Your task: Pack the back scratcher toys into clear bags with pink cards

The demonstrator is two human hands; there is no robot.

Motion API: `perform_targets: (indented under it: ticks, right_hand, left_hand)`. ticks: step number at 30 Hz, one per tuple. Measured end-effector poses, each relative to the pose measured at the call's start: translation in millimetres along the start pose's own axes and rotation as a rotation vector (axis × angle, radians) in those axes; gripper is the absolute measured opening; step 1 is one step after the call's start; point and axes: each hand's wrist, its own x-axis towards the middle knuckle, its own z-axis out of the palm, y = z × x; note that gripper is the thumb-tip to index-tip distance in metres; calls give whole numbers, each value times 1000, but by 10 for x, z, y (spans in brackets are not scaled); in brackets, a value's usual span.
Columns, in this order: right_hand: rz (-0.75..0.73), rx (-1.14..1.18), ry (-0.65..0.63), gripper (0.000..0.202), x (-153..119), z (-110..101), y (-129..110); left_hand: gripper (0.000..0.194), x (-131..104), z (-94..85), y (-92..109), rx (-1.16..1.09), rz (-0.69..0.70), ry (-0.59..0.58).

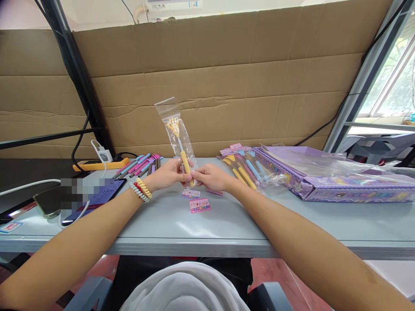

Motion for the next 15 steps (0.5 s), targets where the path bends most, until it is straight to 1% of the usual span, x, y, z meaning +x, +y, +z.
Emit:
perform_targets:
  ticks: [4, 8, 13, 15]
  right_hand:
    - [6, 108, -80, 50, 4, -15, 62]
    - [-1, 203, -137, 49, 4, -23, 76]
    - [9, 165, -187, 54, 8, -30, 67]
    - [19, 126, -183, 55, 8, -23, 64]
  left_hand:
    - [36, -12, -16, 22, 17, 10, -71]
    - [37, -18, -20, 37, 41, 6, -85]
    - [40, -9, -45, 23, 42, 14, -108]
    - [42, -6, -53, 19, 50, -2, -112]
